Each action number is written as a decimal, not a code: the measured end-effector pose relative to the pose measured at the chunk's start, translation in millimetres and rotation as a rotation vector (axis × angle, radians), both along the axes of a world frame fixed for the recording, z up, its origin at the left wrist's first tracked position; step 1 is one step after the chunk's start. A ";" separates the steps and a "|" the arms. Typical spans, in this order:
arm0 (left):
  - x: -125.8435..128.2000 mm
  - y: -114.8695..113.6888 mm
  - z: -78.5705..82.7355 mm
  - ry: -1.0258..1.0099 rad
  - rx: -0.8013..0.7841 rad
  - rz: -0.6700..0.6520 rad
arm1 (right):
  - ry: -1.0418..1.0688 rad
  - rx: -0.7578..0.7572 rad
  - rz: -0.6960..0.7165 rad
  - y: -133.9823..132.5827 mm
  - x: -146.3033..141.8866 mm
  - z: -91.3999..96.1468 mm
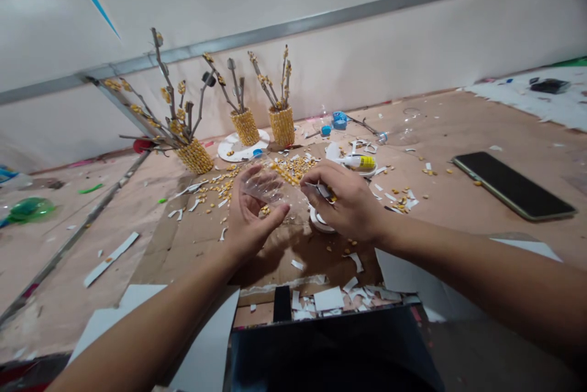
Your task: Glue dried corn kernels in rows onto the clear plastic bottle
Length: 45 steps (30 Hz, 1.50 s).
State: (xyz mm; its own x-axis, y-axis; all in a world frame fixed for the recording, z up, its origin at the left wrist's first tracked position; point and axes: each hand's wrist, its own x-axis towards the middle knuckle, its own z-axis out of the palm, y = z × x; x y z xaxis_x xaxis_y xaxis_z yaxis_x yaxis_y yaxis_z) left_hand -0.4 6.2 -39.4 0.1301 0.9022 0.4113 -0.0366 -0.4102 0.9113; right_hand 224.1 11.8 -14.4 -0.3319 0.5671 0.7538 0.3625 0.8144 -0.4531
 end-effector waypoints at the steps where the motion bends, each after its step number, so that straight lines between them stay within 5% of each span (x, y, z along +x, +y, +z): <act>1: 0.5 -1.3 0.7 0.001 -0.001 0.006 | 0.009 -0.003 -0.007 -0.5 -0.6 0.1; 29: 8.4 -18.8 15.2 0.075 -0.001 0.058 | 0.087 -0.018 -0.038 -8.8 -3.1 1.6; 45: 3.7 -11.3 3.2 -0.029 -0.049 0.007 | 0.107 -0.038 -0.019 -11.2 -1.2 7.0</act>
State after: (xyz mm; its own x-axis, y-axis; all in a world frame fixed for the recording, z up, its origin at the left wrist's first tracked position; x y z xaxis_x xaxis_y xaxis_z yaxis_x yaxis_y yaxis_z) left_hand 3.3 -5.1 -36.2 0.1126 0.9219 0.3706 -0.0610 -0.3659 0.9287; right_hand 222.9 0.6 -7.4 -0.2398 0.6012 0.7623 0.3259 0.7895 -0.5201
